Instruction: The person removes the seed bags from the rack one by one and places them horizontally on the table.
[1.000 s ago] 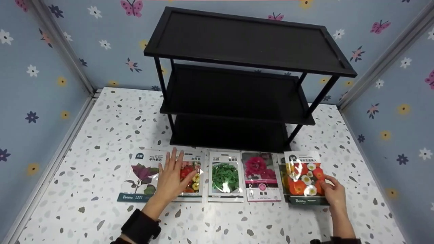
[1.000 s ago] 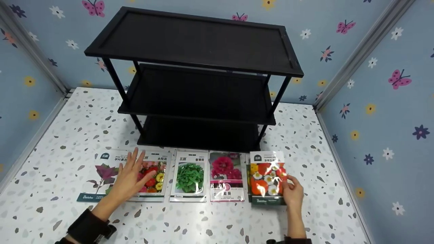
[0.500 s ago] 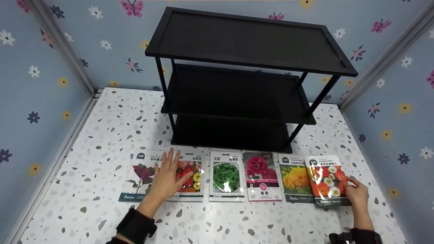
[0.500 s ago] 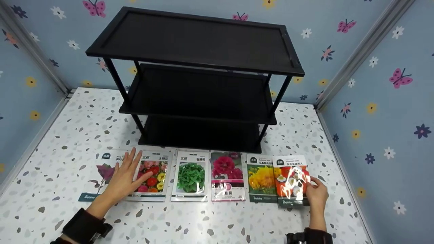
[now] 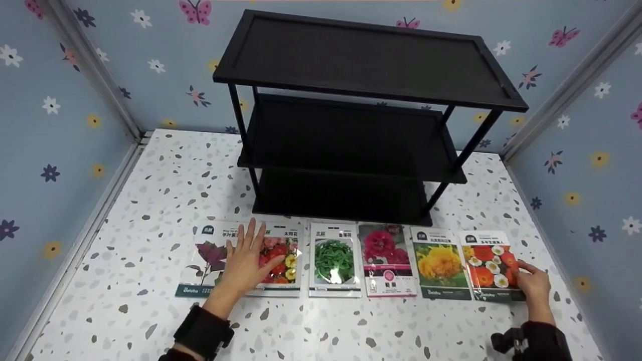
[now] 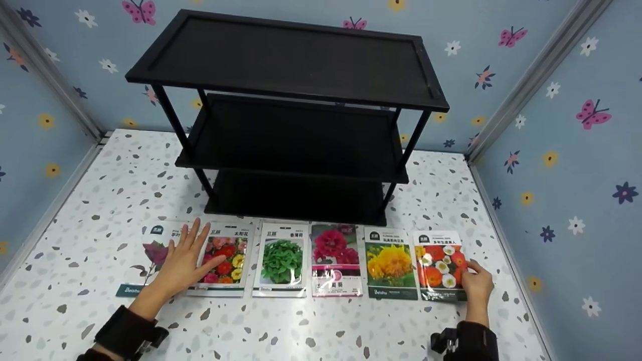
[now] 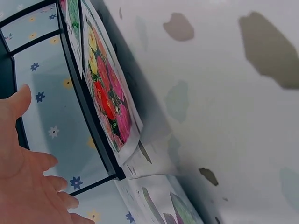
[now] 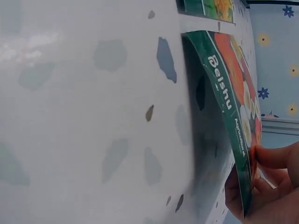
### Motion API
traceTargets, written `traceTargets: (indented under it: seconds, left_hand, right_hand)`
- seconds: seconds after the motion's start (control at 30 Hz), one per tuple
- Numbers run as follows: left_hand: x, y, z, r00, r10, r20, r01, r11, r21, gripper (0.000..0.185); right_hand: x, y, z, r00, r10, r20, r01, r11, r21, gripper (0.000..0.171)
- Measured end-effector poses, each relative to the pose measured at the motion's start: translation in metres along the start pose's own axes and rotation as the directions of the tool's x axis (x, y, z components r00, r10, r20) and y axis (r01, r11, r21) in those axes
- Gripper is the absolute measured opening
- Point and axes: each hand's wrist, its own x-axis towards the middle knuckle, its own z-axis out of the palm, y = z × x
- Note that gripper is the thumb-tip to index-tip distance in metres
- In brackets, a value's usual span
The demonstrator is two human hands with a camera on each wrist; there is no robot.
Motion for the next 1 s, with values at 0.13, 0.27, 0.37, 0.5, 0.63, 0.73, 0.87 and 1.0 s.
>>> traceTargets:
  seconds: [0.13,0.27,0.37,0.5,0.63,0.73,0.87,1.0]
  left_hand:
    - [0.001,0.003,0.001,1.000,0.009,-0.016,-0.009,1.000,-0.003,0.083]
    - [0.001,0.006,0.002,1.000,0.011,-0.024,-0.011,1.000,-0.005,0.083]
    - [0.001,0.007,0.003,0.999,0.010,-0.035,-0.010,1.000,-0.004,0.083]
    - [0.001,0.009,0.006,0.999,0.011,-0.049,-0.011,1.000,-0.002,0.083]
    - [0.001,0.014,0.008,0.998,0.009,-0.069,-0.008,1.000,0.005,0.082]
    - [0.002,0.018,0.009,0.996,0.006,-0.087,-0.005,1.000,0.004,0.082]
    - [0.002,0.022,0.010,0.994,0.005,-0.108,-0.005,1.000,0.001,0.083]
    - [0.002,0.026,0.011,0.993,0.005,-0.117,-0.003,1.000,0.011,0.084]
  right_hand:
    - [0.000,0.007,0.005,0.998,-0.013,-0.061,0.011,1.000,-0.026,0.040]
    - [-0.003,0.006,0.010,0.994,-0.001,-0.111,-0.002,1.000,-0.030,0.039]
    - [-0.007,0.003,0.013,0.991,-0.016,-0.132,0.011,0.999,-0.045,0.040]
    - [-0.016,0.000,0.020,0.977,-0.137,-0.162,0.124,0.988,-0.089,0.039]
    - [-0.028,-0.008,0.032,0.922,-0.320,-0.220,0.294,0.945,-0.142,0.035]
    - [-0.041,-0.018,0.043,0.869,-0.438,-0.229,0.411,0.898,-0.157,0.038]
    - [-0.059,-0.031,0.059,0.813,-0.552,-0.185,0.528,0.833,-0.162,0.048]
    - [-0.077,-0.044,0.074,0.771,-0.629,-0.097,0.608,0.773,-0.180,0.058]
